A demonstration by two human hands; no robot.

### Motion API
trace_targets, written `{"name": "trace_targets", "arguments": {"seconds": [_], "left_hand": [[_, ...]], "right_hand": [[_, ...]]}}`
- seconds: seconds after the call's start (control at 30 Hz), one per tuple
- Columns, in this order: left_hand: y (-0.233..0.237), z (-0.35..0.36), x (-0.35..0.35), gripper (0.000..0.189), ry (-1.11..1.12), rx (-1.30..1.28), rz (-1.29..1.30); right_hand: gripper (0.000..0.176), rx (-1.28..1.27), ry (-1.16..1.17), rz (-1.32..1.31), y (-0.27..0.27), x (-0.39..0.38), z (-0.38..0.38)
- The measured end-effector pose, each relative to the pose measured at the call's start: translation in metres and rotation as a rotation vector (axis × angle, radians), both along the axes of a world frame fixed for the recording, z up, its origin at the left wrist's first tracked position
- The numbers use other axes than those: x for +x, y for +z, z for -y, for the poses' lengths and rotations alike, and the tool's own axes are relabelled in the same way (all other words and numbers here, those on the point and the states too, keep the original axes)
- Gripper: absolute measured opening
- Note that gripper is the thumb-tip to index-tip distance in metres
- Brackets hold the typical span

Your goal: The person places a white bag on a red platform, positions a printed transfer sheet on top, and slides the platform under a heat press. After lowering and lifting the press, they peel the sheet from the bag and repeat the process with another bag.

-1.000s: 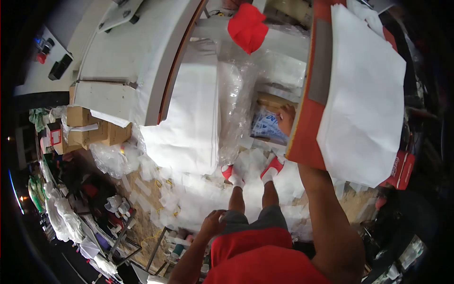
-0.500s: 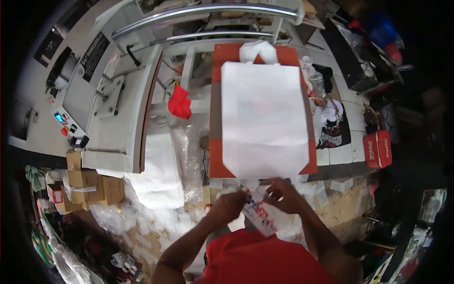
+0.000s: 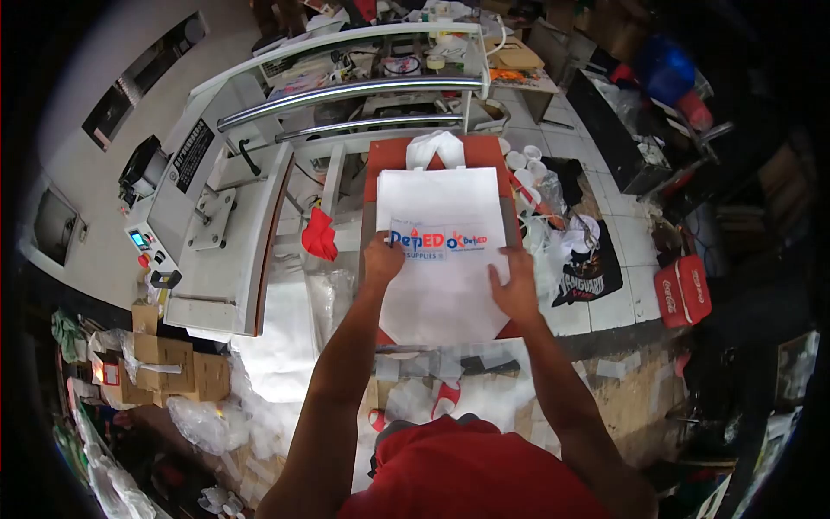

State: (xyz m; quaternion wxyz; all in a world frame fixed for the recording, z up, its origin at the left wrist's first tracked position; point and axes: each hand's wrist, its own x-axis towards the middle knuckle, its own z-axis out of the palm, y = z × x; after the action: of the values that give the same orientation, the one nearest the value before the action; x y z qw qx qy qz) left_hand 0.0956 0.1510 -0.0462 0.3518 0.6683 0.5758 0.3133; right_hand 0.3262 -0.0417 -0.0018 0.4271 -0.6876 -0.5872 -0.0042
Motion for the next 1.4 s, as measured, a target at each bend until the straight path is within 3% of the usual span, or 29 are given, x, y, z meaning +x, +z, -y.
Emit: {"name": "trace_targets", "arguments": {"seconds": [0.07,0.17,0.23,0.47,0.9,1.4], "left_hand": [[0.003,0.003,0.002,0.039,0.014,-0.004,-0.062],[0.012,0.019,-0.003,0.042,0.034,0.237,-0.004],[0.015,0.036,-0.016,0.042,-0.043,0.489,-0.149],[-0.002,0.075,-0.032,0.043,-0.264,0.609,-0.358],[-0.018,0.076,-0.03,0.042,-0.229,0.643,-0.435],[0.001,0.081,-0.045,0.042,-0.23,0.634,-0.338]], "right_hand": [[0.046,-0.1,0.051,0.161,-0.004,-0.01,-0.009],[0.052,-0.226,0.044,0.257,-0.026,-0.011,-0.016],[0.055,-0.306,0.027,0.277,-0.04,-0.011,-0.016],[0.06,-0.361,-0.032,0.297,-0.047,-0.013,-0.018],[0.063,-0.386,-0.025,0.249,-0.045,-0.012,-0.017],[0.061,-0.248,-0.066,0.214,-0.046,-0.011,-0.019]]}}
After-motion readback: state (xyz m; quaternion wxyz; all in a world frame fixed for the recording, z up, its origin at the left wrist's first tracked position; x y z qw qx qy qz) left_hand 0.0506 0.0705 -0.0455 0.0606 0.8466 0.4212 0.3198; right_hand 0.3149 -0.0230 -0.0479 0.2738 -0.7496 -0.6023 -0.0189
